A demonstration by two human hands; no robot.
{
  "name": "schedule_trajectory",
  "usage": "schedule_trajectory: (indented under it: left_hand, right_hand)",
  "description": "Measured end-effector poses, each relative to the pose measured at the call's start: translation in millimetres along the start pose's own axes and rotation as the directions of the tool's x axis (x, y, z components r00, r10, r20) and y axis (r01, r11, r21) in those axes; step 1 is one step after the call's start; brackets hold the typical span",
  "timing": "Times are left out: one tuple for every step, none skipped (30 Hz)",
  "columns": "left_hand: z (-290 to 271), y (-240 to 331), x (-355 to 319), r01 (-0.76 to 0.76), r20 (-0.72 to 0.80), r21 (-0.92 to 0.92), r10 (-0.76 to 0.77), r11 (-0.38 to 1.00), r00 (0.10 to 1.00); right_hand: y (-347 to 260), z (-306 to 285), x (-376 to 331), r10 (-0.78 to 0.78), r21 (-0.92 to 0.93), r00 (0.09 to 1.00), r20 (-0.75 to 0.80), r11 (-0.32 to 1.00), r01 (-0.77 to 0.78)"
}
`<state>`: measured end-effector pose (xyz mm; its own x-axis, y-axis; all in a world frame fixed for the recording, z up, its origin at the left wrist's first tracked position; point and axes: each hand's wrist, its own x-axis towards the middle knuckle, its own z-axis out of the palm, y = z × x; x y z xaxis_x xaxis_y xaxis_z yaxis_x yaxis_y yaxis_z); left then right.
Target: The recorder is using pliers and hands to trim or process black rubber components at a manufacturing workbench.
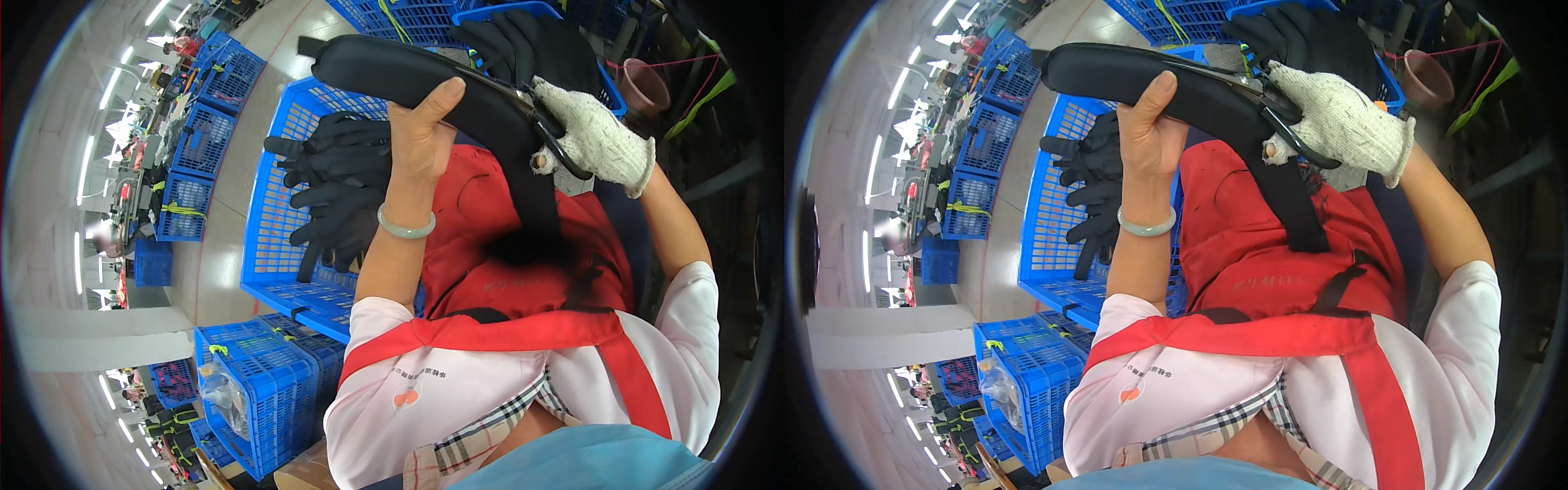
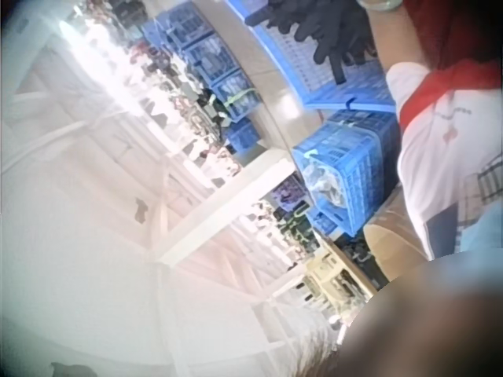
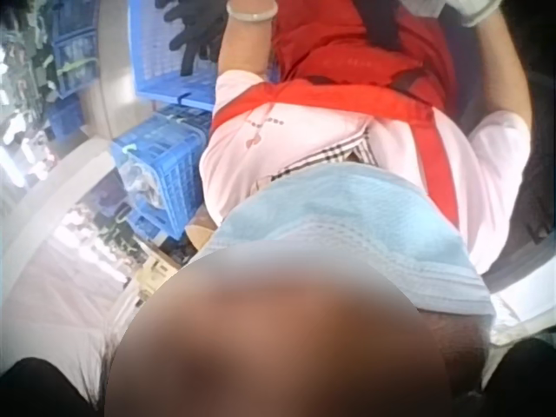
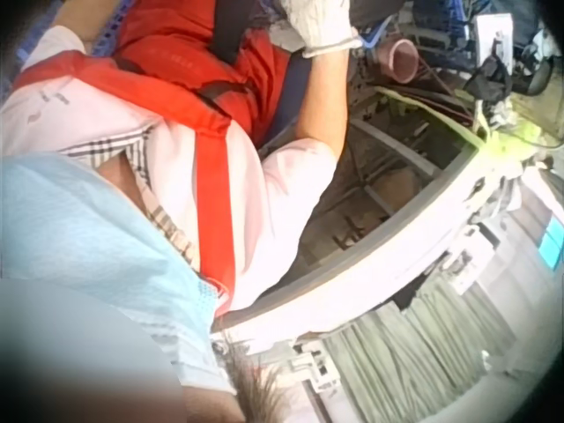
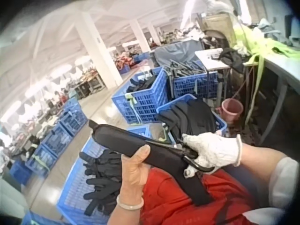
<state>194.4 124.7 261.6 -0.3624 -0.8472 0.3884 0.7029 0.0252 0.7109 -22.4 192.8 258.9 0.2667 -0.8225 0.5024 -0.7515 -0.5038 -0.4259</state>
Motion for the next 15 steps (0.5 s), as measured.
schedule_trajectory:
  left_hand:
    - [0.3,-0.1,-0.4,0.011,0.001,0.002,-0.011,1.0,1.0]
    - [0.3,0.3,-0.8,0.022,0.002,0.005,-0.022,1.0,1.0]
    - [0.4,0.2,-0.9,0.025,0.003,0.007,-0.025,1.0,1.0]
    - [0.3,0.2,-1.1,0.034,-0.001,0.003,-0.034,0.999,0.999]
    - [0.3,0.4,-1.1,0.041,-0.005,-0.002,-0.041,0.999,0.999]
    - [1.2,0.4,-0.9,0.038,-0.006,-0.002,-0.038,0.999,0.999]
    - [3.0,0.1,-0.4,0.039,0.011,-0.013,-0.039,0.999,0.999]
    - [4.9,-0.2,0.2,0.039,0.029,-0.024,-0.038,0.999,0.999]
    - [6.9,-1.6,1.1,0.033,0.03,-0.024,-0.032,0.999,0.999]
    - [9.2,-3.1,2.1,0.021,0.027,-0.015,-0.021,1.0,0.999]
    - [10.7,-3.0,3.6,0.009,0.025,-0.006,-0.009,1.0,1.0]
    - [10.7,-1.6,6.7,-0.031,0.023,0.071,0.03,0.997,0.999]
    - [11.5,-0.2,9.8,-0.036,0.026,0.072,0.035,0.997,0.999]
    - [12.8,1.3,13.1,-0.219,-0.046,0.199,0.232,0.955,0.972]
    - [14.0,3.7,16.2,-0.379,-0.089,0.33,0.428,0.864,0.899]
  right_hand:
    - [-4.5,-4.7,2.0,0.001,0.005,1.0,-0.003,1.0,-0.001]
    - [-9.3,-13.7,5.0,0.108,0.093,0.985,0.135,0.988,-0.122]
    - [-13.8,-19.9,7.1,0.199,0.16,0.94,0.278,0.955,-0.249]
    - [-9.4,-20.1,6.7,0.211,0.134,0.932,0.295,0.957,-0.259]
    - [-4.5,-18.1,4.6,0.211,0.136,0.932,0.294,0.956,-0.259]
    - [-1.5,-15.3,3.4,0.154,0.138,0.963,0.224,0.972,-0.187]
    - [-0.3,-13.9,3.4,0.093,0.136,0.984,0.152,0.984,-0.114]
    - [-0.8,-15.3,3.5,0.088,0.134,0.984,0.152,0.985,-0.109]
    - [-4.6,-18.9,4.7,0.108,0.132,0.978,0.177,0.982,-0.133]
    - [-6.8,-21.4,6.3,0.128,0.129,0.971,0.201,0.979,-0.155]
    - [-4.0,-17.5,6.4,0.122,0.126,0.973,0.198,0.981,-0.149]
    - [-2.7,-9.8,6.2,0.123,0.185,0.988,0.089,0.973,-0.138]
    - [-2.1,-6.3,6.7,0.13,0.243,0.991,-0.022,0.963,-0.121]
    - [-0.3,-11.3,7.7,0.159,0.173,0.986,0.053,0.971,-0.166]
    - [-6.8,-15.7,12.0,0.154,0.171,0.987,0.046,0.972,-0.16]
